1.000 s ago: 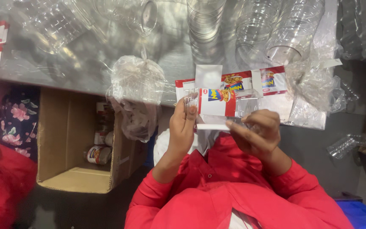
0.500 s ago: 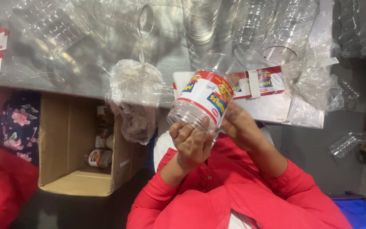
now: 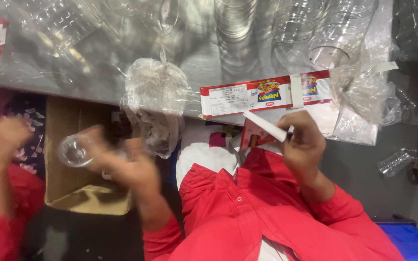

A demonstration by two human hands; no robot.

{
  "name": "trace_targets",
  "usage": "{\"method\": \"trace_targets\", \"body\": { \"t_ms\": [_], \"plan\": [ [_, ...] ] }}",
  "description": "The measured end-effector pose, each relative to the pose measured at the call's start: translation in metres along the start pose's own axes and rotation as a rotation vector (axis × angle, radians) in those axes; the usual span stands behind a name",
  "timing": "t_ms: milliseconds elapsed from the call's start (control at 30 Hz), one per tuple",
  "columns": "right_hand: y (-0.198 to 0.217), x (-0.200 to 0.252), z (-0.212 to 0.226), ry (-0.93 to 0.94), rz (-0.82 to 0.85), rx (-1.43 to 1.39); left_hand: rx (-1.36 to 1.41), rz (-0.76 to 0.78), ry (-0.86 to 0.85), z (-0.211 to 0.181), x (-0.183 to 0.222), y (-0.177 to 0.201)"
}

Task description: The person applies labels to plastic containers by hand, removing the adhesive backing and pressing the label onto the side of each jar.

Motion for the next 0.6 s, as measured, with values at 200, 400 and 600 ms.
{"method": "trace_targets", "body": {
  "t_ms": [200, 400, 600],
  "plan": [
    [-0.049, 0.017, 0.047, 0.529, 0.151, 0.507, 1.212, 0.632, 0.750, -0.035, 0.086, -0.145],
    [-0.047, -0.005, 0.046, 0.287, 0.369, 0.322, 0.764, 0.763, 0.493, -0.043, 0.056, -0.140],
    [-0.061, 0.016, -0.037, -0.352, 0.704, -0.060, 0.988, 0.753, 0.647, -0.057, 0.053, -0.150]
  ]
}}
Point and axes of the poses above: each hand's wrist, its own x-axis away from the middle knuckle, its own y-axis out of the back of the hand, z = x × y, the point moved 8 cm from there along -x, towards the middle knuckle, and after that the axes turned 12 degrees about x, right-handed, at the moved point
